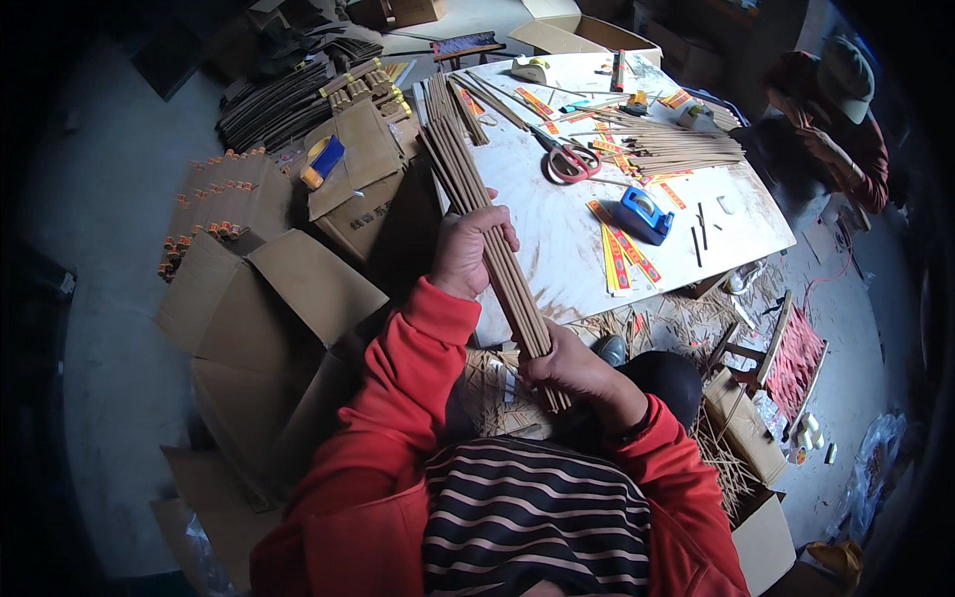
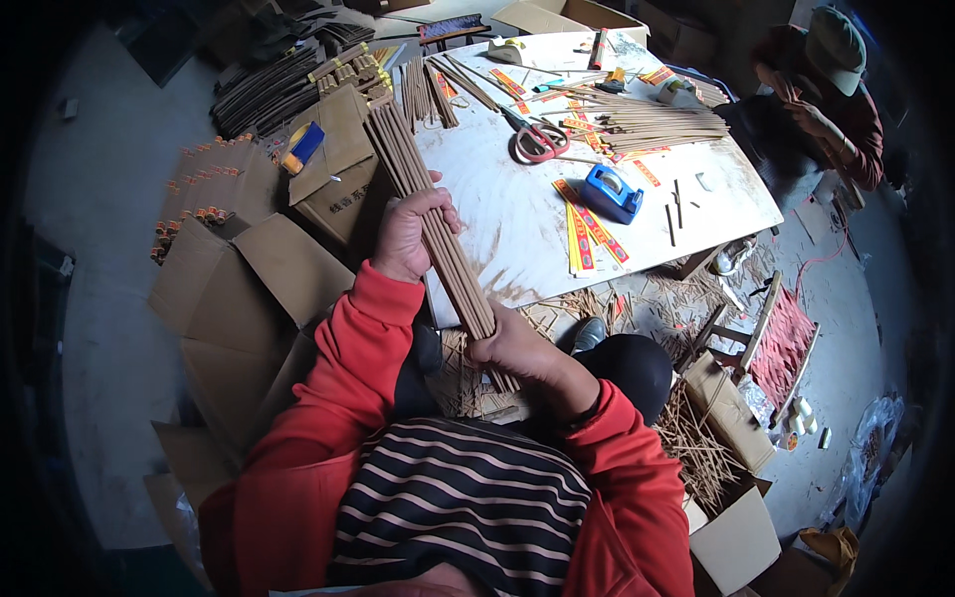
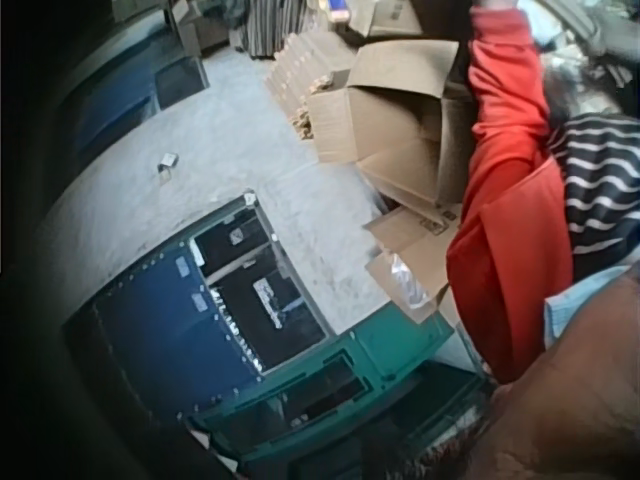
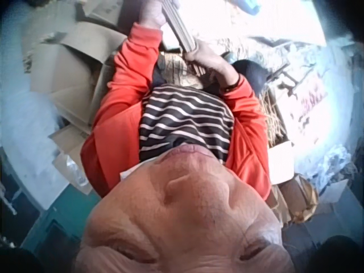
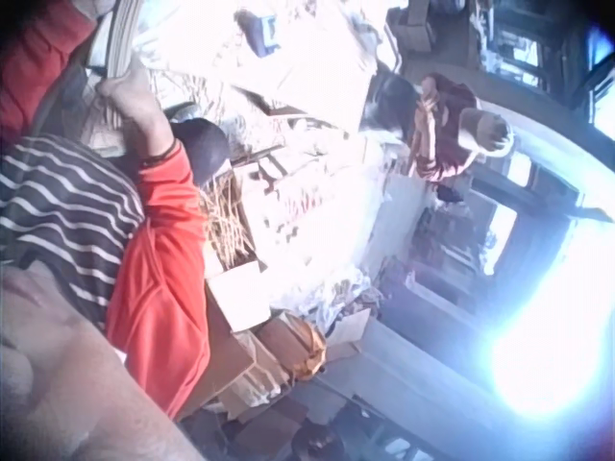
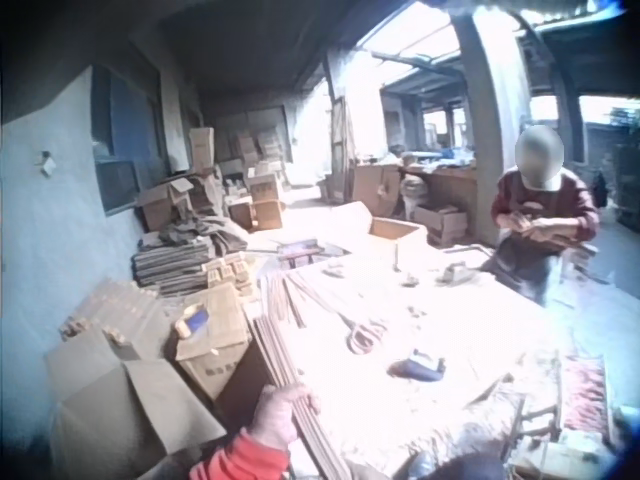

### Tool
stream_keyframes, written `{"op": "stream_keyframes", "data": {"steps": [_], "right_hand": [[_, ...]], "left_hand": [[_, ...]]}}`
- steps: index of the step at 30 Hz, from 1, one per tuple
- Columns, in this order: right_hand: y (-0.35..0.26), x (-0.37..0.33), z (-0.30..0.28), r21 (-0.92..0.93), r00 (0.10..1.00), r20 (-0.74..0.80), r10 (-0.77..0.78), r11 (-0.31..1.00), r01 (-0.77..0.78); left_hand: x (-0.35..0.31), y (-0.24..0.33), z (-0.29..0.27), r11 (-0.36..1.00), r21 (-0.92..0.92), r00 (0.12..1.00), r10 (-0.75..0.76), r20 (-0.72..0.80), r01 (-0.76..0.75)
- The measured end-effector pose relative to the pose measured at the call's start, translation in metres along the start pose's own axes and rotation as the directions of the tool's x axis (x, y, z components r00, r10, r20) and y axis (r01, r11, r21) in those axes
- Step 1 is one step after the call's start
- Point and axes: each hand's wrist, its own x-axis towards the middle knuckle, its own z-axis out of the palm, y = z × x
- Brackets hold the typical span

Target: The person gathers thin wooden sticks from a table, aligns them in hand, and trims their ends using scissors. The trimmed sticks are held in a bundle and placed into a nearby cardboard box.

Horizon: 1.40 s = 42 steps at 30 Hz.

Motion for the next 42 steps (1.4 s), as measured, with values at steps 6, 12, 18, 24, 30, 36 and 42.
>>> {"op": "stream_keyframes", "data": {"steps": [6,12,18,24,30,36,42], "right_hand": [[-0.035,0.037,-0.020,-0.488,0.923,-0.160,-0.351,0.841,0.235],[-0.055,0.080,-0.046,-0.493,0.770,-0.264,-0.580,0.768,0.409],[-0.029,0.107,-0.061,-0.416,0.781,-0.289,-0.554,0.807,0.418],[-0.024,0.117,-0.062,-0.404,0.746,-0.301,-0.594,0.788,0.465],[-0.029,0.116,-0.061,-0.460,0.764,-0.272,-0.586,0.776,0.432],[-0.034,0.113,-0.058,-0.441,0.702,-0.263,-0.662,0.729,0.523],[-0.029,0.116,-0.060,-0.414,0.693,-0.268,-0.669,0.730,0.544]], "left_hand": [[-0.002,0.040,0.058,0.891,0.183,0.909,0.407,0.084,-0.416],[0.006,0.037,0.090,0.688,0.386,0.784,0.478,0.397,-0.614],[0.029,0.009,0.074,0.758,0.426,0.865,0.379,0.329,-0.494],[0.033,0.006,0.074,0.710,0.455,0.841,0.406,0.358,-0.537],[0.039,0.008,0.062,0.648,0.504,0.821,0.434,0.372,-0.571],[0.024,0.011,0.075,0.610,0.525,0.805,0.440,0.398,-0.594],[0.024,0.011,0.076,0.724,0.461,0.855,0.377,0.356,-0.512]]}}
